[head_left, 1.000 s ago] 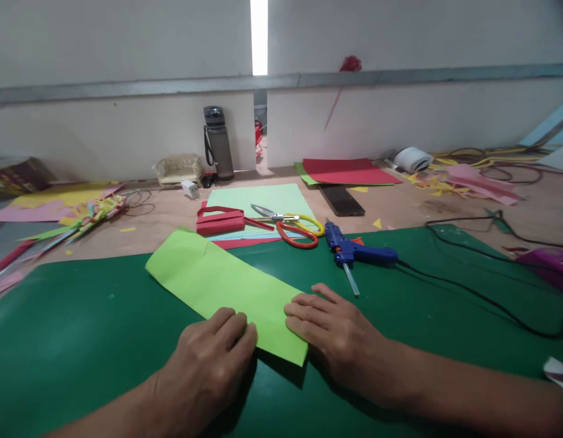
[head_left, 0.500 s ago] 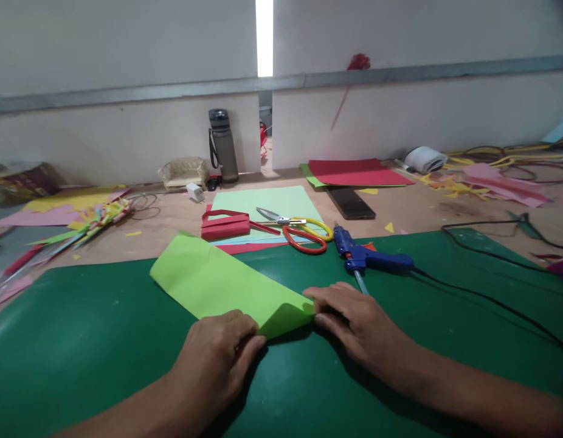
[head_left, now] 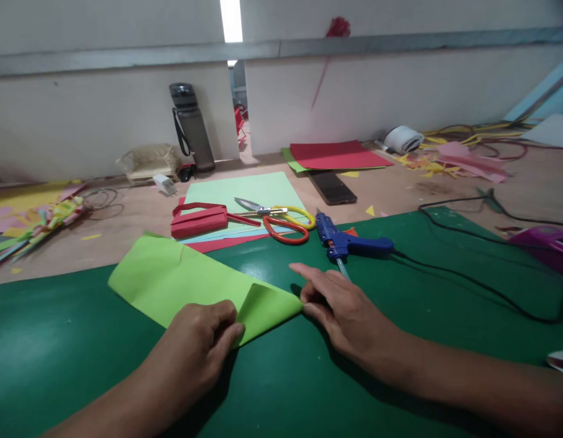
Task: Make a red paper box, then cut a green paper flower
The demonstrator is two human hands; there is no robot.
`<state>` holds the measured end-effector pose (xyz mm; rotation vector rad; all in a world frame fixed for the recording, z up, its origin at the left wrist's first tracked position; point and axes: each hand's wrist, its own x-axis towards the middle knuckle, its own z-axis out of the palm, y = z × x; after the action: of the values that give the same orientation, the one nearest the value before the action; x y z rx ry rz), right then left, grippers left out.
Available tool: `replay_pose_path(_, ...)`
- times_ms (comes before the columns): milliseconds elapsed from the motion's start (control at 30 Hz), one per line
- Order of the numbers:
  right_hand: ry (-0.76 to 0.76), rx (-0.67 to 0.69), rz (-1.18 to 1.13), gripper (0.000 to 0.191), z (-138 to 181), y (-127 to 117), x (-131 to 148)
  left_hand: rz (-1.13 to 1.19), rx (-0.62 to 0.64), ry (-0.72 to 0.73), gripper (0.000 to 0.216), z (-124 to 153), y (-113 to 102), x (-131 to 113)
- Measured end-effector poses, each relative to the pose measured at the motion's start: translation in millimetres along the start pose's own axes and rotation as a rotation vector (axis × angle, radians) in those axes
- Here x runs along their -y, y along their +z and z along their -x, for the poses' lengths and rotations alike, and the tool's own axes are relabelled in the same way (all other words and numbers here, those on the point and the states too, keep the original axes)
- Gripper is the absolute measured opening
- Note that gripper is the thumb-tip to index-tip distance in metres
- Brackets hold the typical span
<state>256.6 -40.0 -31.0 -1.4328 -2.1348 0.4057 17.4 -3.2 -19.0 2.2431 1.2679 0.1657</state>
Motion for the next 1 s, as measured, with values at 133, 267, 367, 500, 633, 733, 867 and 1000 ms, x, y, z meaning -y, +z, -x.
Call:
replay_pose_path(133, 0.019, 0.033, -0.029, 0.048, -2.3, -2.9, -0.4, 0.0, -0.005, 0.016, 0.03, -0.2, -1.3, -1.4)
replay_pose_path(267, 0.004, 0.038, -0.053, 0.047, -3.9, -3.7, 0.1, -0.024, -0.122, 0.132, 0.029, 3.4, -0.3, -3.6)
replay_pose_path(367, -0.029, 0.01, -0.007, 0.046, -3.9, -0.8, 0.4, -0.059, -0.167, 0.16, 0.028, 5.5, 1.7, -2.4)
replay_pose_path(500, -0.072, -0.03, 0.061, 0.046, -3.5, 3.8, 0.9, -0.041, -0.132, 0.093, 0.025, 3.6, 3.2, 2.2)
replay_pose_path(633, -0.06, -0.065, 0.106, 0.033, -3.5, 4.9, 1.9, -0.014, -0.135, 0.085, 0.019, 2.3, 3.9, 3.8)
replay_pose_path(733, -0.085, -0.079, 0.131, 0.021, -4.3, 4.2, 2.0, 0.004, -0.168, 0.095, 0.013, 2.7, 5.5, 3.4)
replay_pose_path(867, -0.125, -0.005, 0.157, 0.02, -5.3, 2.3, 0.5, 0.062, -0.245, 0.115, 0.006, 0.7, 8.0, 4.0)
replay_pose_path(1000, -0.16, 0.009, 0.185, 0.026, -4.0, 0.5, -1.1, 0.073, -0.245, 0.149, 0.006, -2.2, 7.7, 3.9)
